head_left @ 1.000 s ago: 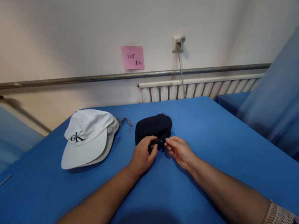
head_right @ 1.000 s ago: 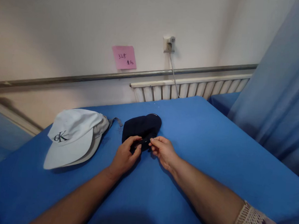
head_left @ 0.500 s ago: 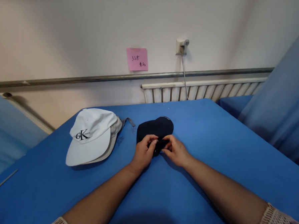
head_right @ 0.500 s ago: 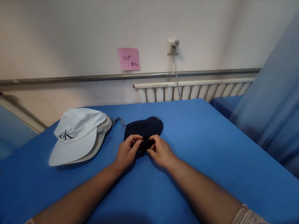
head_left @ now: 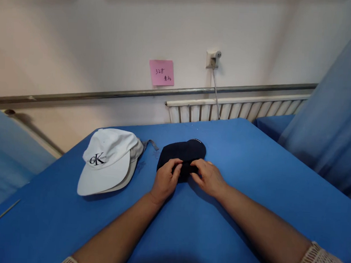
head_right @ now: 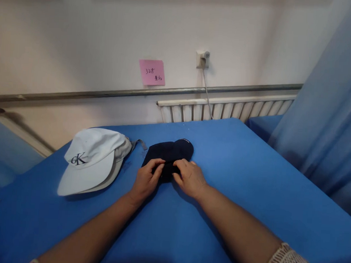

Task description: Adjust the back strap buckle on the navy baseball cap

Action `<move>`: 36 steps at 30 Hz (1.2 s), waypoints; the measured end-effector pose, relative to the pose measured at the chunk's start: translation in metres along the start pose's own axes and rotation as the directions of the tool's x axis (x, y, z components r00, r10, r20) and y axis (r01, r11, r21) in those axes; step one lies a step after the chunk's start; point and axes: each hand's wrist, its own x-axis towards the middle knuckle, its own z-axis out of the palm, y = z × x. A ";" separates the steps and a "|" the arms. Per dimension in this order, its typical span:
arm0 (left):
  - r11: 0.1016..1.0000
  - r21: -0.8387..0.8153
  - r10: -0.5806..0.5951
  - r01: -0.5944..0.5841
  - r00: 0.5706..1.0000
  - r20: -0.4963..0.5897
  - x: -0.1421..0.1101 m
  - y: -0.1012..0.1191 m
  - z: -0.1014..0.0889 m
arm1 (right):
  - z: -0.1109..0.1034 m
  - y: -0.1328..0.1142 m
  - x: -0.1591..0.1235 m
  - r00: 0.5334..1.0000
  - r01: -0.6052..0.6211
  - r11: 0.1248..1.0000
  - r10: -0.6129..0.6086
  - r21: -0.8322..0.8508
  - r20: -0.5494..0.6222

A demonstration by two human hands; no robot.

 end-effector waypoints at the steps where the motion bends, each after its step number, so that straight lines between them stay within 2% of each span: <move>1: 1.000 0.001 0.018 -0.018 1.000 0.019 -0.001 0.001 0.000 | 0.000 0.002 -0.001 1.000 -0.014 0.999 0.015 0.037 -0.010; 5: 0.985 0.100 0.124 -0.138 0.984 0.129 -0.003 0.002 0.000 | 0.003 0.007 -0.003 0.995 -0.078 0.968 0.091 0.237 -0.043; 7: 0.972 0.167 0.136 -0.163 0.977 0.164 -0.003 0.002 0.001 | 0.006 0.008 -0.003 0.994 -0.091 0.924 0.108 0.372 -0.024; 10: 0.960 0.220 0.134 -0.172 0.975 0.176 -0.003 0.001 0.001 | 0.009 0.009 -0.003 0.997 -0.076 0.829 0.068 0.555 0.035; 12: 0.962 0.215 0.132 -0.165 0.978 0.161 -0.003 0.000 0.001 | 0.008 0.009 -0.003 0.998 -0.057 0.796 0.029 0.602 0.056; 15: 0.979 0.172 0.084 -0.111 0.984 0.158 -0.003 -0.001 0.000 | 0.006 0.009 -0.004 0.999 -0.029 0.826 0.002 0.563 0.048; 19: 0.998 0.044 0.038 -0.050 0.972 0.233 -0.005 0.003 0.000 | 0.005 0.012 -0.004 1.000 -0.012 0.893 0.004 0.450 0.019; 23: 0.998 -0.064 0.017 -0.001 0.968 0.252 -0.006 0.009 0.001 | 0.006 0.013 -0.004 1.000 -0.020 0.923 0.020 0.385 0.003; 28: 0.968 -0.167 -0.139 0.189 0.953 0.270 -0.005 0.006 0.004 | 0.003 0.011 -0.004 0.999 0.031 0.931 -0.037 0.363 0.008; 32: 0.940 -0.204 -0.212 0.274 0.936 0.281 -0.003 0.001 0.008 | 0.003 0.010 -0.004 0.999 0.036 0.938 -0.039 0.344 0.001; 34: 0.922 -0.246 -0.237 0.300 0.937 0.256 -0.003 0.000 0.011 | 0.004 0.009 -0.004 0.999 0.021 0.946 -0.012 0.324 -0.030; 36: 0.908 -0.276 -0.258 0.314 0.940 0.221 -0.003 0.000 0.013 | 0.006 0.008 -0.004 0.993 -0.051 0.953 0.081 0.297 -0.089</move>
